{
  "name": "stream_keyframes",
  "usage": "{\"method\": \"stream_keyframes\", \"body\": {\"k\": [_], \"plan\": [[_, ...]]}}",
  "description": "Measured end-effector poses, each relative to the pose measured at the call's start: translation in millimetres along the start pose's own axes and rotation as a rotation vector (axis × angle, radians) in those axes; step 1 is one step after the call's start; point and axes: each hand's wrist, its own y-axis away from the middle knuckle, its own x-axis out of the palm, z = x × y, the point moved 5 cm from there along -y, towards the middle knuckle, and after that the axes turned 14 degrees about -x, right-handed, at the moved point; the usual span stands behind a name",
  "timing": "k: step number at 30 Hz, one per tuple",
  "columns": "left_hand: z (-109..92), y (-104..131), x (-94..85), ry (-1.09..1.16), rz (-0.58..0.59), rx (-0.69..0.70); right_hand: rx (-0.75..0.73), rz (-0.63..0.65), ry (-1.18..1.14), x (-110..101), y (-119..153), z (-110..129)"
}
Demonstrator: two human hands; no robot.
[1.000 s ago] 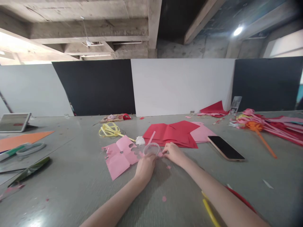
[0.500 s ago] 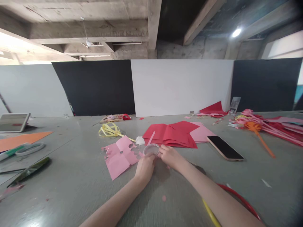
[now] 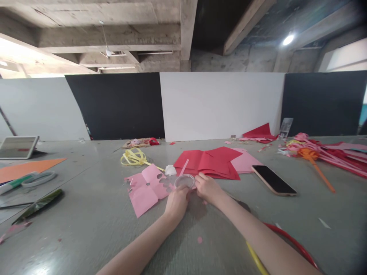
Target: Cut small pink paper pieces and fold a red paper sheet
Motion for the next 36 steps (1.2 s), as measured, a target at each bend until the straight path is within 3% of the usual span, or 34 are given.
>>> {"method": "stream_keyframes", "body": {"k": [11,19,31,36], "plan": [[-2.0,1.2,-1.8,0.006,0.011,0.024,-0.091,-0.027,-0.131,-2.4,4.0,-4.2],[-3.0,1.9,-3.5,0.013,0.015,0.007,0.001,-0.092,-0.184,0.8,4.5,-8.8],[-2.3,3.0,-4.3,0.039,0.016,-0.008,-0.060,-0.030,-0.188,4.1,4.3,-3.4],[-0.4,1.1,-2.0,0.051,0.010,-0.003,0.110,-0.095,-0.246,-0.2,7.2,-7.3]]}}
